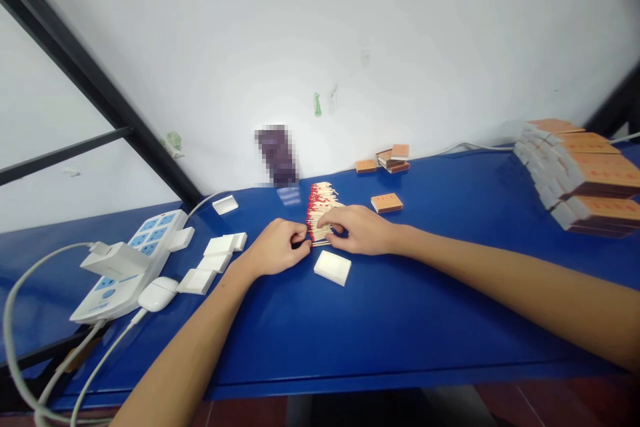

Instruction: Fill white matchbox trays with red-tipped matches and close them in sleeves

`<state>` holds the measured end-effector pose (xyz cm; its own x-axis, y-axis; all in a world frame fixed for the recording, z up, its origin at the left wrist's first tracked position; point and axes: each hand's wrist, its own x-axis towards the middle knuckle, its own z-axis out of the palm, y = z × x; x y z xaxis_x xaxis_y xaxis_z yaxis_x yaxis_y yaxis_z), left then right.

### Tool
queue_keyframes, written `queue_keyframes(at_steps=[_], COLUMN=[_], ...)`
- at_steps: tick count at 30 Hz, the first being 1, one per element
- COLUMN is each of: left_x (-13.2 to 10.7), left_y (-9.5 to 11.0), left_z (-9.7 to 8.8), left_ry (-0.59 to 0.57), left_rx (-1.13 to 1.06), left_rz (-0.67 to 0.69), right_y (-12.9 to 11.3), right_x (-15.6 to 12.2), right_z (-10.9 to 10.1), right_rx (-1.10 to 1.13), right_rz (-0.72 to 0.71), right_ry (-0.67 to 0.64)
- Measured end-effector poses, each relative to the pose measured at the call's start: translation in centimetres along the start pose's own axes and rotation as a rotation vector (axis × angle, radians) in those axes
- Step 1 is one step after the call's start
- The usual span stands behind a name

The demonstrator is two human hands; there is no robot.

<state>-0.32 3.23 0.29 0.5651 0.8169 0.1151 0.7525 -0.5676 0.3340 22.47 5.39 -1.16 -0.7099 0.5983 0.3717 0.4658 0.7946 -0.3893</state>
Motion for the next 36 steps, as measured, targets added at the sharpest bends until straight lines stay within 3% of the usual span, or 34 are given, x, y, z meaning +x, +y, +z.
queue_keyframes(at_steps=[36], left_x=[0.23], left_y=[-0.08], left_z=[0.25], left_ry=[-0.002], left_rx=[-0.007], left_rz=[-0.014], right_y=[-0.16], right_x=[0.13], right_z=[-0.09], right_rx=[-0.01], right_rz=[0.027], right_ry=[-0.025])
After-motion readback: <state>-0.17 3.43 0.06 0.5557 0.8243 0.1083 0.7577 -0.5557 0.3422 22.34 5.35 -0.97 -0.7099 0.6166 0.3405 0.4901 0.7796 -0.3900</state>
